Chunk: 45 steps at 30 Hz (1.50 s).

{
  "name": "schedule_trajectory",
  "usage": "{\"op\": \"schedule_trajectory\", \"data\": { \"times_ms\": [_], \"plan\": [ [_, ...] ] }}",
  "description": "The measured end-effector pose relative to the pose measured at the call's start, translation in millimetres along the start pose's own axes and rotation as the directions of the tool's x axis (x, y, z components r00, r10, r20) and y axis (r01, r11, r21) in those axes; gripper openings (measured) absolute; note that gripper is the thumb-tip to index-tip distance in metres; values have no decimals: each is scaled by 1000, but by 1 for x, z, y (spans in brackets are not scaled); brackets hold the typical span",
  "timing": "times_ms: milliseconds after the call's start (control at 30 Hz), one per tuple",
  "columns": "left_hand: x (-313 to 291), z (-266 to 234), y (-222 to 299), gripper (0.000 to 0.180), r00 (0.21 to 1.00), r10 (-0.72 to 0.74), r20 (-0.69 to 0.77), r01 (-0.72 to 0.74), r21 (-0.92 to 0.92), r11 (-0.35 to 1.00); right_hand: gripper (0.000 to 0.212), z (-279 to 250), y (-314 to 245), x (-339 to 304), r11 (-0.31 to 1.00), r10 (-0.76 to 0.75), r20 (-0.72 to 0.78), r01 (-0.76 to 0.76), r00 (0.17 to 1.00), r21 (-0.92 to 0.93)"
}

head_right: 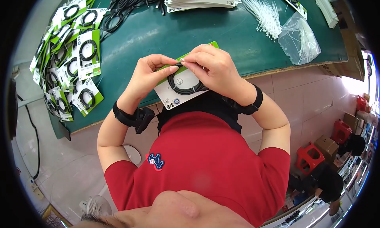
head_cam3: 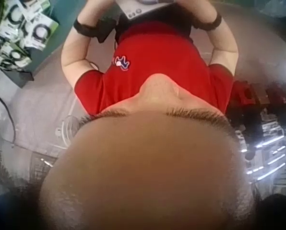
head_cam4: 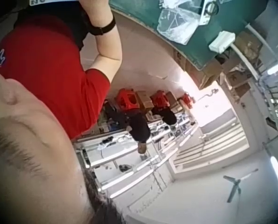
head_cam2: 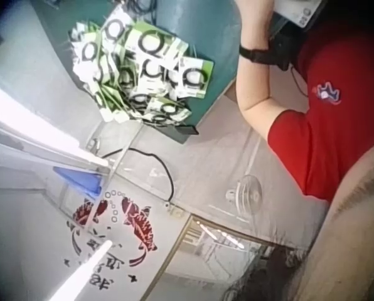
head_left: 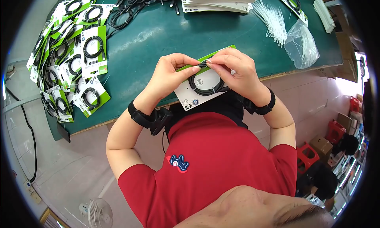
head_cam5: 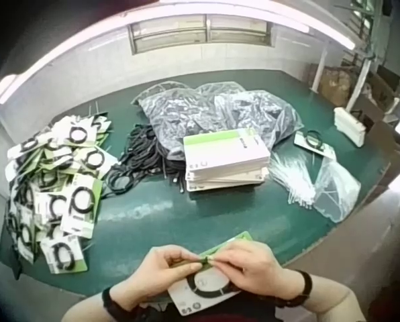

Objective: The person secures a coiled cable to a cardboard backing by threading a zip tie through the holes and tightening it. After setting the packaged cable aside, they pick up another cable, coil it by hand, and repeat the process with a new backing and zip tie.

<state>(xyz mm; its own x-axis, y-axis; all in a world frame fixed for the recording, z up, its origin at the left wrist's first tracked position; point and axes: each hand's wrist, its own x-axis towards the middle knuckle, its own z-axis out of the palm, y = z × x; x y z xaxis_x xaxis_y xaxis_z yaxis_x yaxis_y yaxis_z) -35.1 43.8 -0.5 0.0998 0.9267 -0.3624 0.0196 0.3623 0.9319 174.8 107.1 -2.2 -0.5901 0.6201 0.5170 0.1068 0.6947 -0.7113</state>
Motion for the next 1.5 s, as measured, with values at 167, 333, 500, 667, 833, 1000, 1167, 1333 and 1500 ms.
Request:
{"op": "schedule_trajectory", "data": {
  "times_ms": [167, 333, 500, 667, 833, 1000, 1167, 1333, 1500],
  "plan": [
    [-1, -1, -3, 17, 999, -19, 26, 20, -18, 1000, 13, 4, 1, -1, 1000, 9, 13, -9, 1000, -11],
    [-7, 0, -11, 17, 994, -89, 71, 95, -89, 992, 14, 5, -1, -6, 998, 59, 75, -60, 995, 17],
    [-17, 6, -25, 17, 977, -177, 122, 198, -190, 962, 14, 7, 0, -18, 1000, 11, 85, -13, 996, 22],
    [-22, 9, -32, 17, 968, -205, 148, 238, -263, 935, 14, 7, -6, -28, 1000, 18, 136, -19, 991, 11],
    [-21, 11, -33, 16, 967, -209, 143, 240, -251, 938, 15, 8, -5, -30, 1000, -14, 109, 14, 994, -1],
    [-21, 12, -36, 15, 966, -195, 171, 236, -269, 934, 16, 6, -7, -31, 999, 32, 126, -33, 992, 8],
    [-20, 10, -35, 16, 962, -200, 185, 246, -272, 930, 16, 4, -7, -30, 999, 47, 138, -47, 989, -3],
    [-20, 11, -36, 16, 966, -186, 182, 231, -273, 934, 15, 7, -7, -29, 999, 42, 134, -41, 990, -8],
    [-20, 10, -35, 16, 969, -175, 173, 217, -270, 938, 15, 7, -8, -27, 999, 30, 146, -27, 989, -25]
  ]
}}
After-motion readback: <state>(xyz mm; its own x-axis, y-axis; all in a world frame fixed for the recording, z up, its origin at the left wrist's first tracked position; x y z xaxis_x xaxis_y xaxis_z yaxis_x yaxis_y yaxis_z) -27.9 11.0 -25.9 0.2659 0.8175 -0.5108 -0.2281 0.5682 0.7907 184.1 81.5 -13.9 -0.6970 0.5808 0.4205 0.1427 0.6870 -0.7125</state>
